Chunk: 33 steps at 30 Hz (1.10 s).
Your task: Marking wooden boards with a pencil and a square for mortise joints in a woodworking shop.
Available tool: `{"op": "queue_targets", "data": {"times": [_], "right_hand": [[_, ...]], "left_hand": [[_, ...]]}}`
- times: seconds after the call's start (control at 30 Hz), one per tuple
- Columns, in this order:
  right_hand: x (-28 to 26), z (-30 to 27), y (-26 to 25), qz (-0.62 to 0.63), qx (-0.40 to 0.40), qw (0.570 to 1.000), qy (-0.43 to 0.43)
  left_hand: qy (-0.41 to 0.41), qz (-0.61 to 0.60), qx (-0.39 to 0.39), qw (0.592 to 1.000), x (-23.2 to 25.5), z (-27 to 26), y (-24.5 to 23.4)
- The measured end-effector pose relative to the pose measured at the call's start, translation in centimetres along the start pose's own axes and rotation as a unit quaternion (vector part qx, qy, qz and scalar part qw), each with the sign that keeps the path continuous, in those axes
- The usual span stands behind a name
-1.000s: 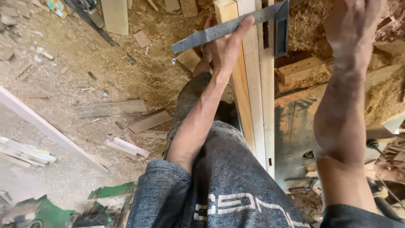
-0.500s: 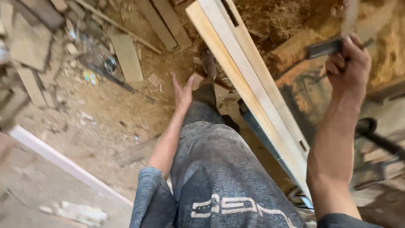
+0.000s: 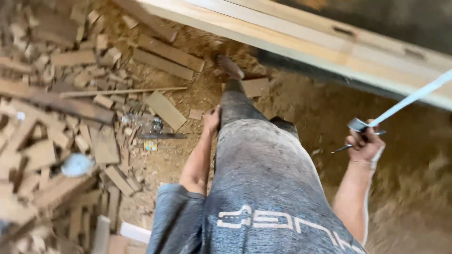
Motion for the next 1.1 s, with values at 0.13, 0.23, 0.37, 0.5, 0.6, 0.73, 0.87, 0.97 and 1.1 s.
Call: {"op": "queue_targets", "data": {"times": [0.13,0.23,0.37,0.5,0.6,0.73,0.87,0.97,1.1], "right_hand": [[2.3,-9.5,-6.8,0.057,0.061,0.994,-0.069],[3.6,-13.5,-9.6,0.084,0.070,0.988,-0.106],[5.7,-14.1,-12.5,0.129,0.099,0.979,-0.126],[6.9,-14.3,-11.3,0.156,0.130,0.971,-0.124],[7.3,-13.8,-12.6,0.142,0.156,0.968,-0.132],[5.1,-16.0,-12.6,0.094,0.219,0.957,-0.166],[2.2,-17.0,-14.4,0.091,0.249,0.947,-0.181],[-1.6,-14.1,-13.7,0.058,0.270,0.939,-0.204],[-8.8,-7.1,-7.4,0.057,0.254,0.940,-0.220]], "left_hand": [[0.067,-0.012,-0.027,0.997,1.3,-3.6,0.6],[0.099,0.041,-0.038,0.994,0.0,-3.5,1.2],[0.147,0.114,-0.071,0.980,0.7,-2.2,3.3],[0.199,0.180,-0.103,0.958,5.3,-7.7,4.2],[0.255,0.231,-0.139,0.929,6.6,-7.3,7.2],[0.356,0.225,-0.201,0.884,10.1,-8.6,12.2],[0.379,0.224,-0.226,0.869,17.9,-14.0,15.3],[0.378,0.169,-0.195,0.889,24.6,-17.7,16.0],[0.405,0.038,-0.167,0.898,29.9,-16.8,18.2]]}}
Point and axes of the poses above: each hand's wrist, its own z-axis towards the middle knuckle, its own y-axis out of the palm, x = y × z, the point moved 1 cm from there along z, towards the middle knuckle, and after that the axes turned 6 degrees about z, right-handed, at the moved point
